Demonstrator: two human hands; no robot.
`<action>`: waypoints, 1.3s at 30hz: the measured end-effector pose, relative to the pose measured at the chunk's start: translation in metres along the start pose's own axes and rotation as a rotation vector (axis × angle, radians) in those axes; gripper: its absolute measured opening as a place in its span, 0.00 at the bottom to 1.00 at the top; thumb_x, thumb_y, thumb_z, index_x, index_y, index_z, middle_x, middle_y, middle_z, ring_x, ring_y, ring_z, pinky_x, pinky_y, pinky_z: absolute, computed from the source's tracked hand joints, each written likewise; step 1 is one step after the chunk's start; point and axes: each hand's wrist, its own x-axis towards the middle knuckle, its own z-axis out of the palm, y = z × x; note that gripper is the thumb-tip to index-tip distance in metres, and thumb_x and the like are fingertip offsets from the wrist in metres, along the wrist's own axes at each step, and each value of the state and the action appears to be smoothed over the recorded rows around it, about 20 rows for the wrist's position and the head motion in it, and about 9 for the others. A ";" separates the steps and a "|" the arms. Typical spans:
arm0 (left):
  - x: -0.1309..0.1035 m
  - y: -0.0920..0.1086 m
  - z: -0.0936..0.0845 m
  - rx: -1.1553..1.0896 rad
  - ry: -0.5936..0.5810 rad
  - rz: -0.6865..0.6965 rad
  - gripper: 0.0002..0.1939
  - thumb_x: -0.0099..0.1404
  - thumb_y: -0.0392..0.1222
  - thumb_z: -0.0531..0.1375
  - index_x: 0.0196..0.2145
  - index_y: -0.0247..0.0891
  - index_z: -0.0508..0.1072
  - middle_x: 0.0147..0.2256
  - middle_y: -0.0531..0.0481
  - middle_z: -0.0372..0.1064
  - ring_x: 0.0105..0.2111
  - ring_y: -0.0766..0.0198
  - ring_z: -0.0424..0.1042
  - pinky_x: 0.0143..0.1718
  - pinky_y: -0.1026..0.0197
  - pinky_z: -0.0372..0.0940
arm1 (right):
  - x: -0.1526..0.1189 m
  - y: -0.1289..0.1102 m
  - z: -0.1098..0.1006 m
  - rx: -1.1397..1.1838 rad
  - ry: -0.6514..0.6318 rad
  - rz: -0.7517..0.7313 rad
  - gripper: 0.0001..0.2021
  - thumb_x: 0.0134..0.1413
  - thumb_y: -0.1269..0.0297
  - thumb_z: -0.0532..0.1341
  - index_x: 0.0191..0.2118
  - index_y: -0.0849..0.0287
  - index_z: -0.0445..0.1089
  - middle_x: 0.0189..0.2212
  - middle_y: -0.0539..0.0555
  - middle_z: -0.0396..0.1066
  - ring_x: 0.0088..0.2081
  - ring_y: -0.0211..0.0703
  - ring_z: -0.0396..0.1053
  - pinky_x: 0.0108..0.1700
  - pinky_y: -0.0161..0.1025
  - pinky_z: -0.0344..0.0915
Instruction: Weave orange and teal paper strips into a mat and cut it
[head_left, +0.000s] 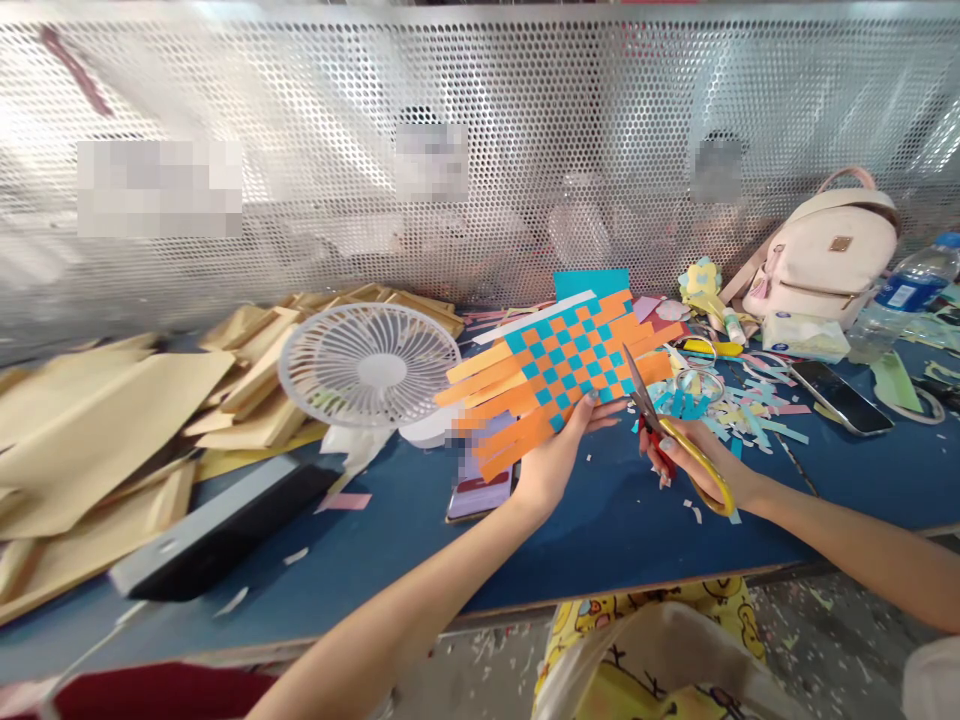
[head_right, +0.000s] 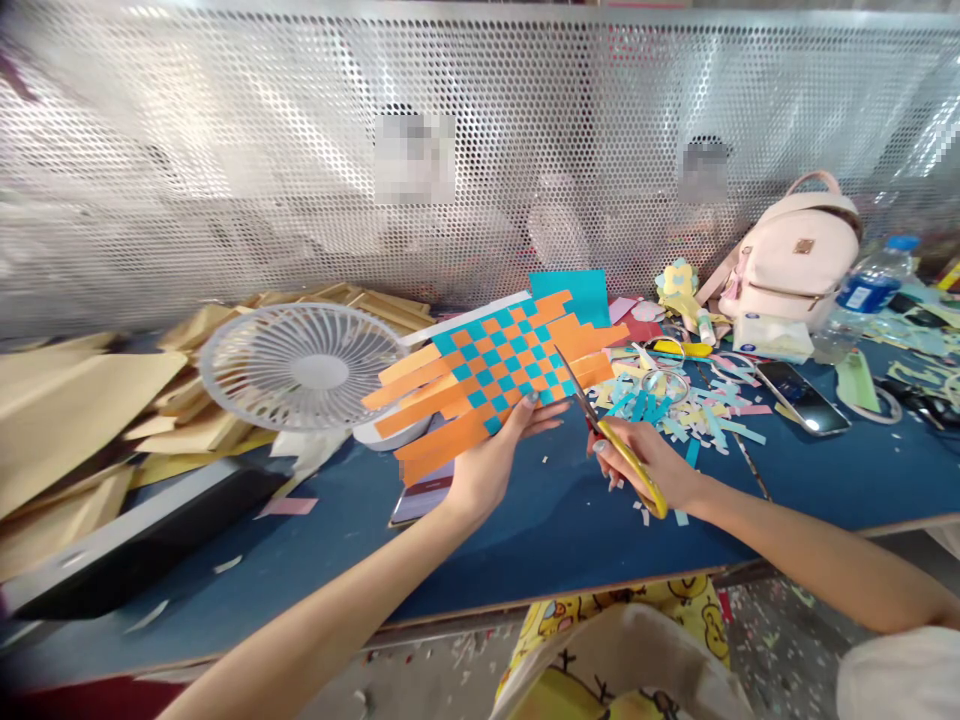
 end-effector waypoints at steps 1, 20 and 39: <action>0.000 0.000 0.000 0.004 -0.005 0.000 0.33 0.54 0.53 0.71 0.53 0.38 0.70 0.39 0.44 0.81 0.35 0.43 0.82 0.35 0.48 0.80 | 0.000 0.000 0.000 -0.002 0.002 0.003 0.23 0.65 0.41 0.54 0.36 0.59 0.66 0.25 0.49 0.64 0.23 0.36 0.62 0.29 0.35 0.66; 0.002 -0.005 -0.004 0.093 -0.039 0.035 0.31 0.56 0.58 0.68 0.52 0.39 0.72 0.43 0.42 0.80 0.36 0.44 0.82 0.36 0.49 0.80 | 0.000 -0.004 0.000 -0.034 0.005 0.017 0.23 0.66 0.42 0.53 0.34 0.59 0.65 0.25 0.49 0.64 0.24 0.36 0.63 0.29 0.36 0.65; 0.002 -0.007 -0.006 0.138 -0.091 0.048 0.29 0.58 0.59 0.66 0.51 0.38 0.74 0.37 0.44 0.81 0.35 0.46 0.82 0.38 0.48 0.79 | 0.000 0.008 0.002 0.021 0.022 0.011 0.23 0.67 0.43 0.53 0.31 0.58 0.62 0.24 0.48 0.62 0.23 0.35 0.62 0.28 0.34 0.67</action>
